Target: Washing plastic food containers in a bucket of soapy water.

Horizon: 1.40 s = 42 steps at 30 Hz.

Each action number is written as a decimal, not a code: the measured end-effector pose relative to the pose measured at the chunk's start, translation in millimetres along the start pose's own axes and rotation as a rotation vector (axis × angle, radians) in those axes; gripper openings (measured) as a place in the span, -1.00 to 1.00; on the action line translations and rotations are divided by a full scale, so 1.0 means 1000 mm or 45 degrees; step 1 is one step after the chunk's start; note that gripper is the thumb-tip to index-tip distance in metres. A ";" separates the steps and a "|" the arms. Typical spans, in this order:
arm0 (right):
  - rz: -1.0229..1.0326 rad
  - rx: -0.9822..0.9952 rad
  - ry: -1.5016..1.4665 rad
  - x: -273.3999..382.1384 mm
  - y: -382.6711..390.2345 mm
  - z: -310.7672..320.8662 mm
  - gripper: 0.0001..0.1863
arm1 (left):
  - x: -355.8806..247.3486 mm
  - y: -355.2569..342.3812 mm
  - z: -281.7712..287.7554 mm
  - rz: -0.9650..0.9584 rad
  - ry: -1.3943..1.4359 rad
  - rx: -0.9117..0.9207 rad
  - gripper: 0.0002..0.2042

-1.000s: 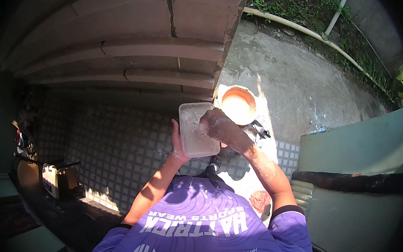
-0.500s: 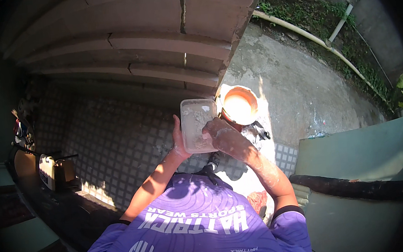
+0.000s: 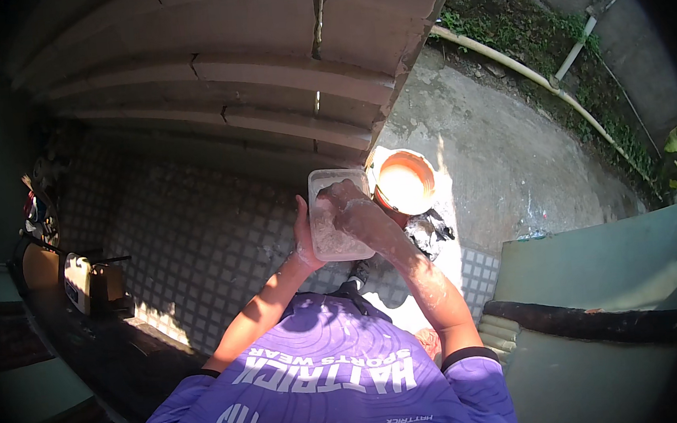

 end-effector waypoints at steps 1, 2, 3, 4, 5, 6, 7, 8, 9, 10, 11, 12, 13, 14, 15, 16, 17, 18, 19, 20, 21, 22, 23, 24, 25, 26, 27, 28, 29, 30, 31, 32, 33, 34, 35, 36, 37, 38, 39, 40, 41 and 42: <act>0.046 -0.088 -0.037 -0.001 -0.002 0.003 -0.40 | 0.000 0.000 0.000 -0.021 -0.005 -0.011 -0.10; 0.048 -0.088 -0.036 -0.002 -0.004 0.005 -0.40 | 0.000 0.001 0.000 -0.022 -0.006 -0.010 -0.10; 0.050 -0.071 0.114 -0.002 -0.005 0.007 -0.40 | 0.001 0.001 0.000 -0.024 -0.005 -0.017 -0.10; 0.051 -0.054 0.264 -0.004 -0.006 0.010 -0.39 | 0.001 0.002 -0.001 -0.026 -0.003 -0.023 -0.10; 0.050 -0.055 0.266 -0.006 -0.006 0.014 -0.39 | 0.001 0.001 -0.001 -0.025 -0.003 -0.021 -0.10; 0.017 -0.041 0.185 -0.008 -0.005 0.019 -0.39 | 0.001 0.001 -0.001 -0.012 -0.004 -0.009 -0.10; -0.017 -0.027 0.105 -0.009 -0.005 0.024 -0.39 | 0.001 0.001 -0.001 0.001 -0.005 0.003 -0.10; -0.007 -0.021 0.102 -0.001 -0.006 0.030 -0.39 | -0.001 0.004 -0.001 -0.010 -0.005 -0.001 -0.10; -0.130 0.021 0.037 0.009 -0.005 0.039 -0.40 | -0.002 0.006 -0.001 0.008 0.005 0.008 -0.10; -0.253 0.064 -0.029 0.013 -0.005 0.043 -0.41 | -0.002 0.008 -0.001 0.025 0.016 0.017 -0.10; -0.255 0.060 -0.028 0.010 -0.003 0.043 -0.41 | -0.002 0.008 -0.002 0.029 0.014 0.019 -0.10; -0.089 -0.030 0.058 0.006 -0.001 0.044 -0.47 | -0.002 0.007 -0.002 0.031 0.016 0.028 -0.09; 0.077 -0.120 0.143 0.004 0.001 0.042 -0.53 | -0.002 0.008 -0.003 0.031 0.018 0.037 -0.09; 0.069 -0.129 0.147 -0.004 0.003 0.038 -0.53 | -0.001 0.006 -0.004 0.043 0.015 0.043 -0.09; 0.038 -0.183 0.053 -0.013 0.004 0.033 -0.49 | -0.001 0.006 -0.005 0.031 -0.006 0.028 -0.08; 0.008 -0.238 -0.042 -0.020 0.006 0.028 -0.45 | -0.001 0.006 -0.005 0.020 -0.027 0.013 -0.07; 0.009 -0.240 -0.042 -0.023 0.008 0.023 -0.45 | -0.001 0.006 -0.003 0.021 -0.029 0.014 -0.07; 0.090 -0.280 0.076 -0.023 0.011 0.019 -0.46 | -0.001 0.005 0.001 0.021 -0.054 -0.013 -0.05; 0.169 -0.321 0.194 -0.022 0.014 0.016 -0.46 | 0.000 0.004 0.004 0.023 -0.078 -0.039 -0.03; 0.120 -0.301 0.182 -0.008 0.012 0.019 -0.47 | 0.000 0.006 0.001 0.027 -0.082 -0.039 -0.03; 0.117 -0.306 0.180 -0.007 0.014 0.017 -0.47 | 0.001 0.007 -0.003 0.030 -0.050 0.002 -0.05; 0.200 -0.358 0.232 -0.003 0.017 0.015 -0.51 | 0.001 0.009 -0.006 0.033 -0.018 0.042 -0.07; 0.282 -0.412 0.286 0.000 0.020 0.014 -0.54 | 0.002 0.010 -0.008 0.041 -0.022 0.042 -0.07; 0.276 -0.419 0.285 0.000 0.022 0.013 -0.54 | 0.003 0.011 -0.008 0.039 -0.005 0.011 -0.08; 0.192 -0.377 0.178 -0.004 0.023 0.009 -0.49 | 0.004 0.012 -0.008 0.038 0.012 -0.021 -0.08; 0.108 -0.335 0.074 -0.010 0.025 0.007 -0.45 | 0.004 0.012 -0.011 0.048 0.010 -0.020 -0.08; 0.100 -0.342 0.074 -0.013 0.025 0.005 -0.45 | 0.003 0.013 -0.012 0.031 -0.051 -0.083 -0.05; 0.259 -0.499 0.221 -0.011 0.026 0.006 -0.46 | 0.002 0.014 -0.012 0.014 -0.112 -0.147 -0.02; 0.420 -0.652 0.369 -0.006 0.027 0.006 -0.48 | 0.001 0.014 -0.010 0.021 -0.113 -0.148 -0.02; 0.414 -0.655 0.367 -0.004 0.025 0.005 -0.48 | 0.000 0.013 -0.007 0.027 -0.123 -0.155 -0.02; 0.340 -0.667 0.172 -0.005 0.024 0.006 -0.48 | -0.001 0.012 -0.003 0.034 -0.133 -0.162 -0.03; 0.268 -0.688 -0.020 -0.004 0.023 0.008 -0.48 | -0.001 0.010 -0.001 0.044 -0.144 -0.160 -0.03; 0.264 -0.703 -0.020 0.000 0.024 0.011 -0.48 | -0.001 0.009 0.000 0.041 -0.145 -0.161 -0.03; 0.129 -0.625 -0.072 0.002 0.025 0.012 -0.49 | -0.002 0.007 0.002 0.038 -0.148 -0.161 -0.04; -0.015 -0.551 -0.123 0.000 0.029 0.012 -0.50 | -0.001 0.005 0.000 0.058 -0.160 -0.157 -0.04; 0.202 -0.672 0.090 -0.009 0.031 0.004 -0.50 | -0.001 0.005 -0.002 0.035 -0.167 -0.186 -0.04; 0.191 -0.694 0.092 -0.022 0.037 -0.005 -0.50 | -0.001 0.004 -0.004 0.012 -0.176 -0.214 -0.05; 0.199 -0.687 0.131 -0.023 0.037 -0.009 -0.49 | 0.001 0.003 -0.001 0.023 -0.191 -0.208 -0.05; 0.207 -0.683 0.175 -0.023 0.039 -0.011 -0.49 | 0.003 0.002 0.003 0.036 -0.122 -0.195 -0.06; 0.173 -0.647 0.114 -0.024 0.043 -0.014 -0.48 | 0.004 0.000 0.007 0.050 -0.055 -0.180 -0.07; 0.174 -0.627 0.225 -0.020 0.046 -0.013 -0.48 | 0.005 -0.001 0.008 0.057 -0.075 -0.169 -0.07; 0.132 -0.703 0.199 -0.023 0.051 -0.019 -0.49 | 0.008 -0.002 0.009 0.045 -0.093 -0.208 -0.09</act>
Point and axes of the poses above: each hand's wrist, its own y-axis away from the middle knuckle, its own z-axis out of the back of the hand, x = y × z, the point moved 3 cm from there along -y, towards the middle knuckle, and after that the axes turned 6 degrees about z, right-handed, at the moved point
